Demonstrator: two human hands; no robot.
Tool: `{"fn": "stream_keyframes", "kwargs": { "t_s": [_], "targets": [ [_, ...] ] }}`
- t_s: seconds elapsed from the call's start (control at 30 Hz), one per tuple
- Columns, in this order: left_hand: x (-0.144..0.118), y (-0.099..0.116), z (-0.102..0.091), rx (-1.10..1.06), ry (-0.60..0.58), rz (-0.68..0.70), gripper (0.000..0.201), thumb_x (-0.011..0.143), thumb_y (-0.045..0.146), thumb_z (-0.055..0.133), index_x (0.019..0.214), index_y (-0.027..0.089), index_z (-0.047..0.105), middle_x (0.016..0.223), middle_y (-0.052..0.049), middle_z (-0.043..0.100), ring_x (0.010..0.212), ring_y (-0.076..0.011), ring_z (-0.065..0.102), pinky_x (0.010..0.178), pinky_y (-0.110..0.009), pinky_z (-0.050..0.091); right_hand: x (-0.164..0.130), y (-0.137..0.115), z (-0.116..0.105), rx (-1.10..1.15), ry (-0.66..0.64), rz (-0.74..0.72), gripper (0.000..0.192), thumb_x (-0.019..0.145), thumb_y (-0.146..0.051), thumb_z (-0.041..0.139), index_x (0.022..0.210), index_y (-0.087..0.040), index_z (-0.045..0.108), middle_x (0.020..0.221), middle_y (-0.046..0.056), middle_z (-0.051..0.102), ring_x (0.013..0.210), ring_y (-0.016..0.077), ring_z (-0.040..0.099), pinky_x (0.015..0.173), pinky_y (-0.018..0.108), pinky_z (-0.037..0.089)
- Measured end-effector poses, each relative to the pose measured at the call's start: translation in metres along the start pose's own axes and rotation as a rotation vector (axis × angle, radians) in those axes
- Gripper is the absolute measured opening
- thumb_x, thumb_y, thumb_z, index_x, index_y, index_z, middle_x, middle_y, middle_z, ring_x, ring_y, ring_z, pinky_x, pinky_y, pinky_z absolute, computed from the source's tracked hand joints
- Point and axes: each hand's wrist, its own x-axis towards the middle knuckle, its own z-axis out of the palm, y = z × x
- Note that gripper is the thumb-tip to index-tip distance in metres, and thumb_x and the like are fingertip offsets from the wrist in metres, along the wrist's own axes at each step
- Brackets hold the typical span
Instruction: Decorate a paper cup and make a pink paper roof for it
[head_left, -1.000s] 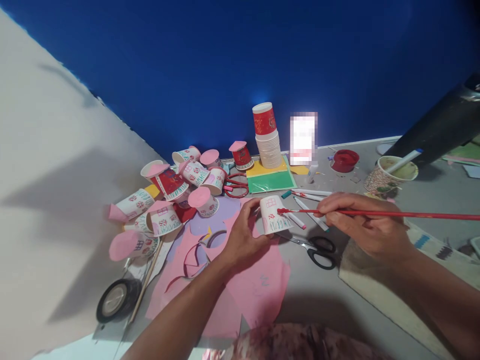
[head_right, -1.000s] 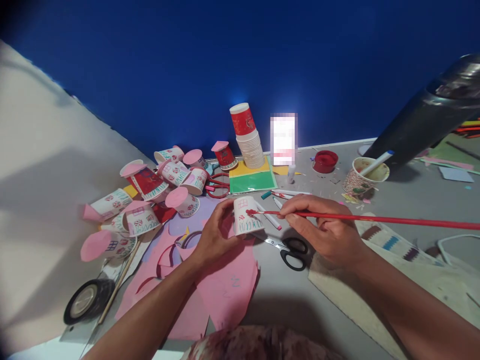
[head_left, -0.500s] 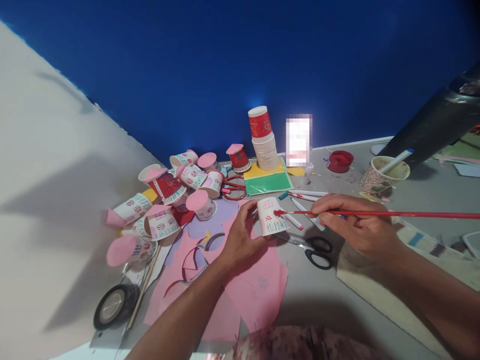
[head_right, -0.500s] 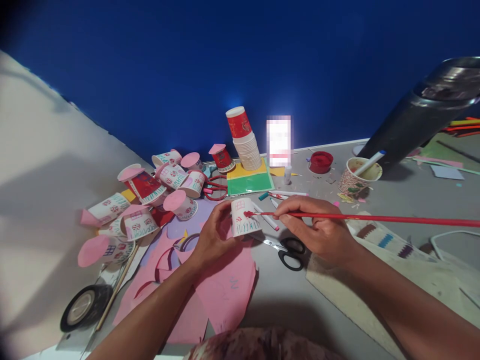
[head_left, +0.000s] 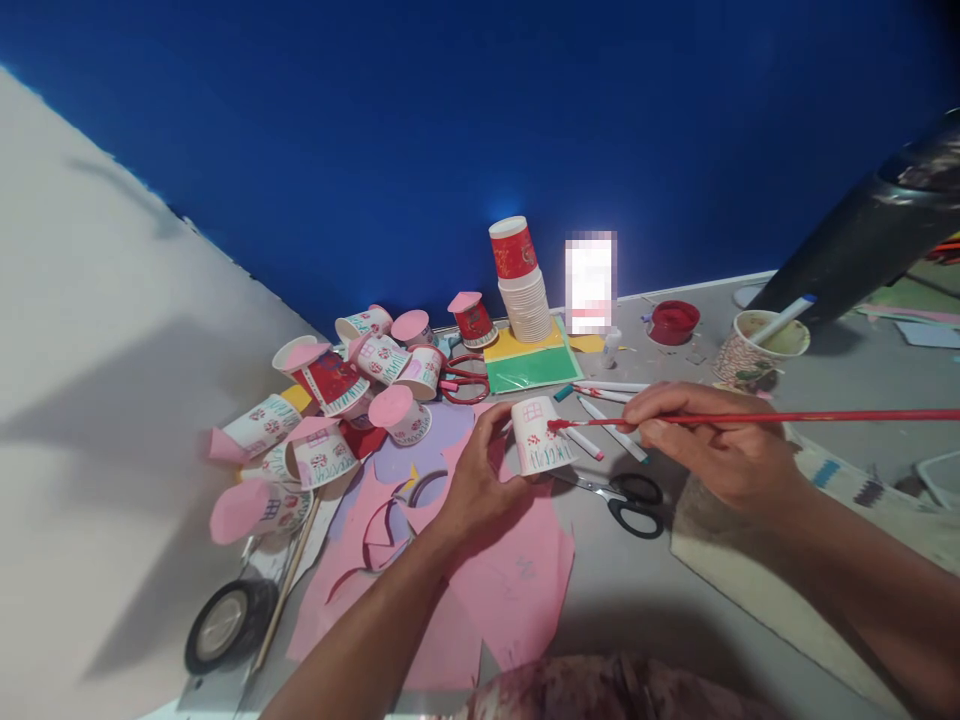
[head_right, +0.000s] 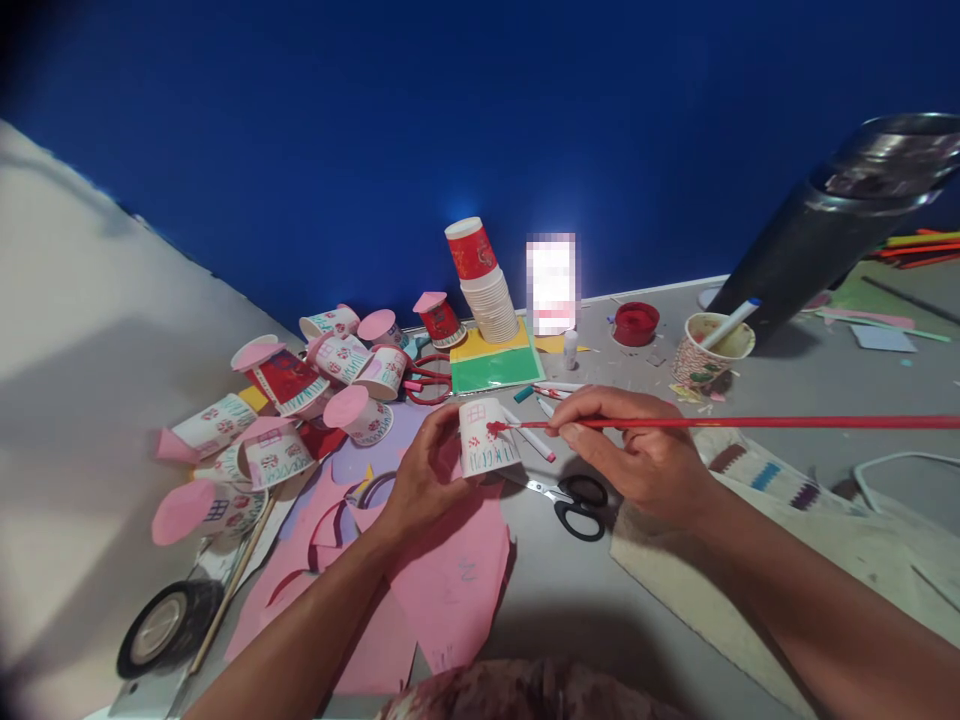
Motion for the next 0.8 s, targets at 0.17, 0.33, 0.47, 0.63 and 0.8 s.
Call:
{"fn": "stream_keyframes", "kwargs": {
  "t_s": [0.17, 0.33, 0.47, 0.63, 0.8],
  "targets": [
    [0.002, 0.002, -0.002, -0.006, 0.014, 0.038, 0.069, 0.072, 0.02, 0.086, 0.133, 0.026, 0.055, 0.142, -0.01, 0.062, 0.134, -0.0313, 0.061, 0.114, -0.049, 0.05, -0.003, 0.005, -0.004, 0.081, 0.062, 0.045, 0.012, 0.097, -0.023, 0.067, 0.097, -0.028, 0.078, 0.09, 0.001, 0.079, 0.074, 0.0173, 0.07, 0.062, 0.028, 0.054],
    [0.001, 0.002, -0.007, -0.109, 0.001, 0.013, 0.076, 0.077, 0.038, 0.088, 0.141, 0.028, 0.048, 0.15, -0.013, 0.056, 0.141, -0.0325, 0.055, 0.118, -0.05, 0.047, -0.005, 0.006, -0.001, 0.09, 0.097, 0.095, 0.016, 0.103, -0.029, 0.062, 0.105, -0.03, 0.078, 0.09, 0.001, 0.078, 0.07, 0.0154, 0.066, 0.061, 0.027, 0.053],
    [-0.004, 0.005, -0.003, -0.247, -0.061, 0.02, 0.086, 0.076, 0.041, 0.091, 0.147, 0.032, 0.045, 0.156, -0.012, 0.053, 0.145, -0.0332, 0.052, 0.119, -0.049, 0.047, -0.008, 0.011, 0.011, -0.027, -0.058, 0.043, 0.05, 0.085, -0.043, 0.084, 0.131, -0.029, 0.072, 0.109, 0.005, 0.075, 0.088, 0.0213, 0.071, 0.074, 0.031, 0.059],
    [-0.01, 0.006, 0.007, -0.385, -0.191, 0.022, 0.083, 0.075, 0.042, 0.093, 0.146, 0.033, 0.05, 0.154, -0.01, 0.054, 0.142, -0.0352, 0.054, 0.114, -0.05, 0.05, -0.013, 0.023, 0.021, -0.024, -0.272, -0.004, 0.102, 0.071, -0.059, 0.092, 0.158, -0.03, 0.047, 0.152, 0.015, 0.059, 0.131, 0.0363, 0.061, 0.107, 0.05, 0.054],
    [-0.012, 0.012, -0.002, -0.155, -0.256, 0.046, 0.096, 0.074, 0.034, 0.094, 0.155, 0.033, 0.043, 0.165, -0.01, 0.041, 0.154, -0.0371, 0.039, 0.126, -0.055, 0.036, -0.012, 0.03, 0.022, -0.149, -0.286, -0.127, 0.089, 0.079, -0.054, 0.088, 0.155, -0.029, 0.05, 0.145, 0.015, 0.065, 0.133, 0.0377, 0.06, 0.113, 0.056, 0.048]
  ]
}}
